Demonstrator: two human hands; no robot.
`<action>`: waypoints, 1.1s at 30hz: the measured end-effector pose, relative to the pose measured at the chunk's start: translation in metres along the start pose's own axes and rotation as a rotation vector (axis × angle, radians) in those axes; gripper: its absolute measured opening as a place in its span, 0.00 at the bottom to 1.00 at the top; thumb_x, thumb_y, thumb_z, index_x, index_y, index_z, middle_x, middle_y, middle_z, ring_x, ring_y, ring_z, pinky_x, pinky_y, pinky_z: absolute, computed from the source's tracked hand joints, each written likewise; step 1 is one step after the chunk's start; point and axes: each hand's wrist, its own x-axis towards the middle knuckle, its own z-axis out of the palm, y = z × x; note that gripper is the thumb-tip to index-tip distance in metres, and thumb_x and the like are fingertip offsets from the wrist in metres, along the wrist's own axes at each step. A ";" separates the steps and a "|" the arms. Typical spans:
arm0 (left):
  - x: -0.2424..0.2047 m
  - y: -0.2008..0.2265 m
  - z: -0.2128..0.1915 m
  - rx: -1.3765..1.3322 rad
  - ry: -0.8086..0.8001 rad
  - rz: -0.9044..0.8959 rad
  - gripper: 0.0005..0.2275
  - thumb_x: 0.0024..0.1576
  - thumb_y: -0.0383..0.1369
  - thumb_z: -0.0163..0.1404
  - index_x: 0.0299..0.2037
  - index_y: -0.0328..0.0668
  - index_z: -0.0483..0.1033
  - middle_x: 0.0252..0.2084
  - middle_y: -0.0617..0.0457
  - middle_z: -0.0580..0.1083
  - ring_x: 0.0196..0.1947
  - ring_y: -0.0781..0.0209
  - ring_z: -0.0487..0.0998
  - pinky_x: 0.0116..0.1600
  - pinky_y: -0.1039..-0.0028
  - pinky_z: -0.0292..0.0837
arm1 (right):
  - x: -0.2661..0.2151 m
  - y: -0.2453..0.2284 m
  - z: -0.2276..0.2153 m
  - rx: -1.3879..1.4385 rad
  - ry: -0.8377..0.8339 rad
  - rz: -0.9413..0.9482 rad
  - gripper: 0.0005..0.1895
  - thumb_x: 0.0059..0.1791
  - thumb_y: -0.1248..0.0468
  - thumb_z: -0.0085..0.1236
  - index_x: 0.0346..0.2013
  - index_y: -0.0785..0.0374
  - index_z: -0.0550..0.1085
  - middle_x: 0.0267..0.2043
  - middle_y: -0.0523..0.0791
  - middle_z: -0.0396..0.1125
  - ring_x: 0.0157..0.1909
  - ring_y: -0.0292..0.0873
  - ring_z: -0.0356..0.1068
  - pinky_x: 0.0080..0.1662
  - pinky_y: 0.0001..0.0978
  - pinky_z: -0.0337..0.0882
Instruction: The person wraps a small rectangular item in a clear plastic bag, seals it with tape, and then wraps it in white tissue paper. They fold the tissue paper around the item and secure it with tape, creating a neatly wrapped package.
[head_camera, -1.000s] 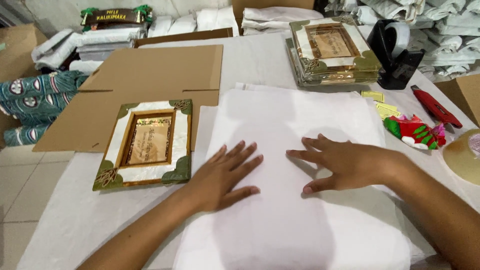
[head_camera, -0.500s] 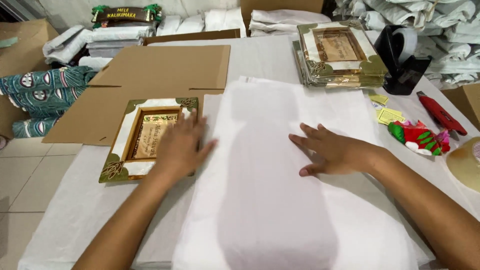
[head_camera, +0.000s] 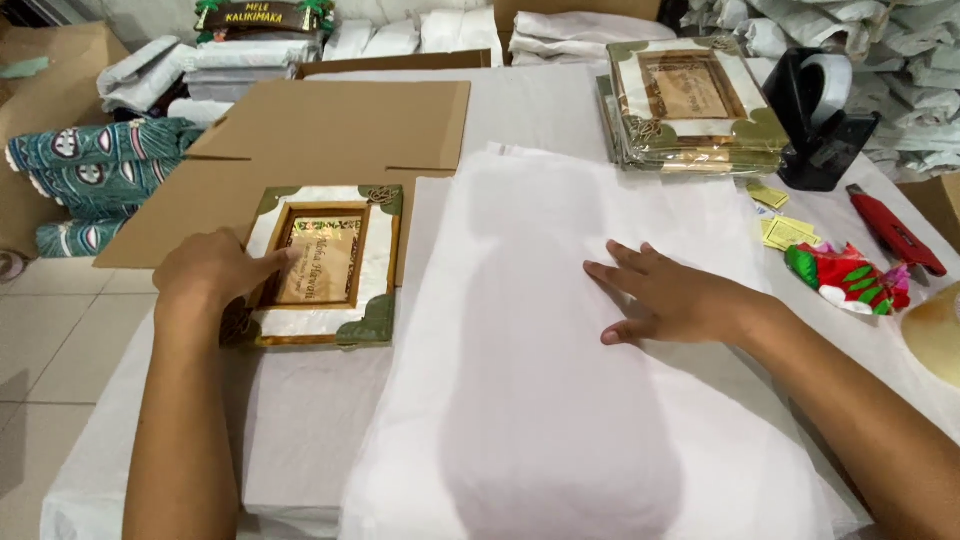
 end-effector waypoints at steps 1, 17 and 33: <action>0.007 -0.003 0.007 -0.014 0.019 0.014 0.32 0.52 0.68 0.51 0.43 0.44 0.77 0.42 0.44 0.81 0.45 0.41 0.82 0.40 0.55 0.75 | -0.001 0.000 0.000 0.010 0.002 -0.004 0.52 0.45 0.35 0.56 0.77 0.29 0.40 0.84 0.32 0.22 0.84 0.46 0.19 0.76 0.48 0.39; -0.034 -0.004 -0.031 -0.830 -0.126 0.127 0.21 0.59 0.47 0.57 0.48 0.34 0.72 0.41 0.39 0.78 0.34 0.47 0.78 0.33 0.58 0.72 | -0.002 -0.001 0.002 -0.016 0.014 -0.024 0.50 0.47 0.35 0.54 0.78 0.31 0.40 0.84 0.34 0.22 0.84 0.49 0.20 0.75 0.50 0.40; 0.061 0.170 -0.055 -0.956 -0.001 0.415 0.33 0.46 0.63 0.57 0.56 0.52 0.74 0.53 0.56 0.79 0.47 0.65 0.79 0.50 0.75 0.72 | -0.009 -0.017 -0.003 -0.182 -0.017 -0.065 0.49 0.52 0.36 0.47 0.78 0.42 0.34 0.83 0.43 0.18 0.82 0.59 0.21 0.69 0.67 0.51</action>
